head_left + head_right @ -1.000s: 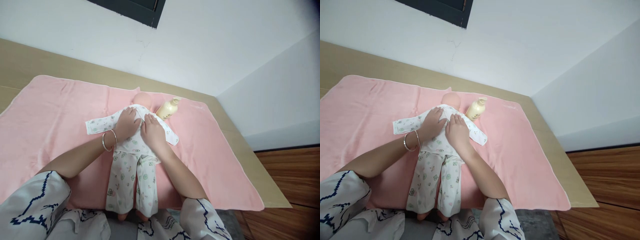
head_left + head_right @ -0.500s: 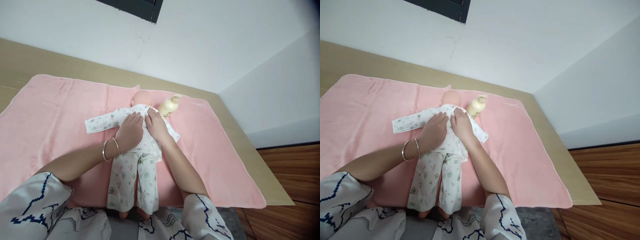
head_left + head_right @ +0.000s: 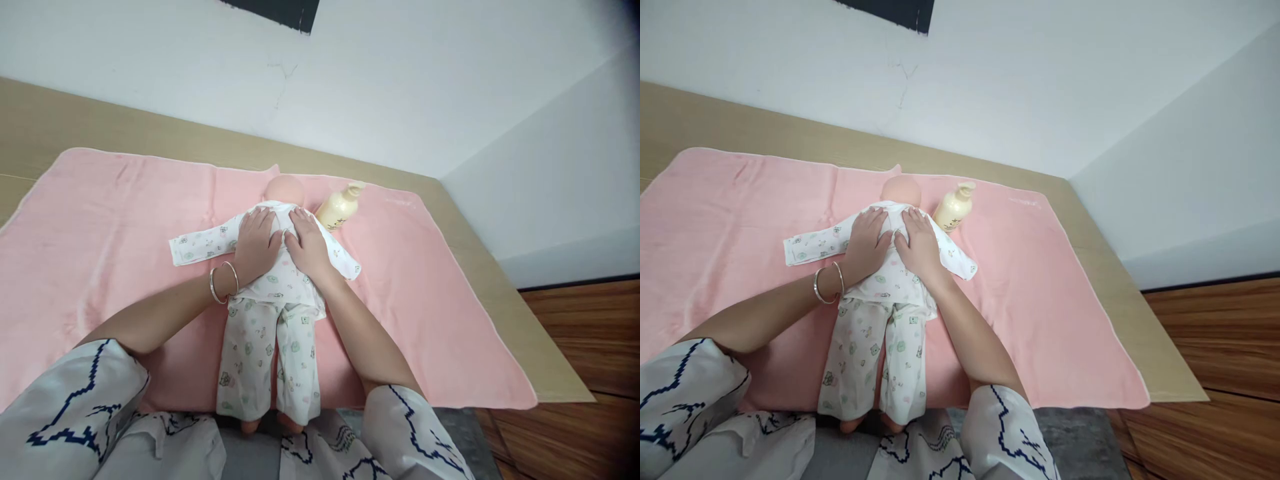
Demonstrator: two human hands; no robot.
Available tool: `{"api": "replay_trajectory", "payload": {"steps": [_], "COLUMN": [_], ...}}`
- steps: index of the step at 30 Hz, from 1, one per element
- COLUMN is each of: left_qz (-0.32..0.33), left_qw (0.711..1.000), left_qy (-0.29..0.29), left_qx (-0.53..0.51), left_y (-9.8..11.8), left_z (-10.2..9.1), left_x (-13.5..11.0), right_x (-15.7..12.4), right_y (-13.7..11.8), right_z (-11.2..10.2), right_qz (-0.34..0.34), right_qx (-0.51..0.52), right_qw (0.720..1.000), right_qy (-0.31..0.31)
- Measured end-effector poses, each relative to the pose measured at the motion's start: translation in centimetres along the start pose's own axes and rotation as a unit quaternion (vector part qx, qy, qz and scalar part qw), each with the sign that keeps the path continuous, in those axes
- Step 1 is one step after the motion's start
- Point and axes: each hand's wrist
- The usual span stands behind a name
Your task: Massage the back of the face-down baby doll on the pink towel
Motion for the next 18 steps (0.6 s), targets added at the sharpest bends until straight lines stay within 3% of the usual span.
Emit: {"api": "replay_trajectory", "payload": {"steps": [18], "left_qz": [0.009], "left_qw": [1.000], "left_qy": [0.017], "left_qx": [-0.012], "left_y": [-0.36], "left_z": [0.05], "left_x": [0.14], "right_x": [-0.23], "right_y": [-0.06], "right_z": [0.26], "right_qz": [0.005], "right_qx": [0.001], "right_qw": [1.000], "right_qy": [0.018]}}
Point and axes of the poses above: each hand's wrist, its own x-axis towards the middle knuckle, its own z-axis out of the palm, y = z × x, and after that the axes turned 13 degrees about -x, right-handed
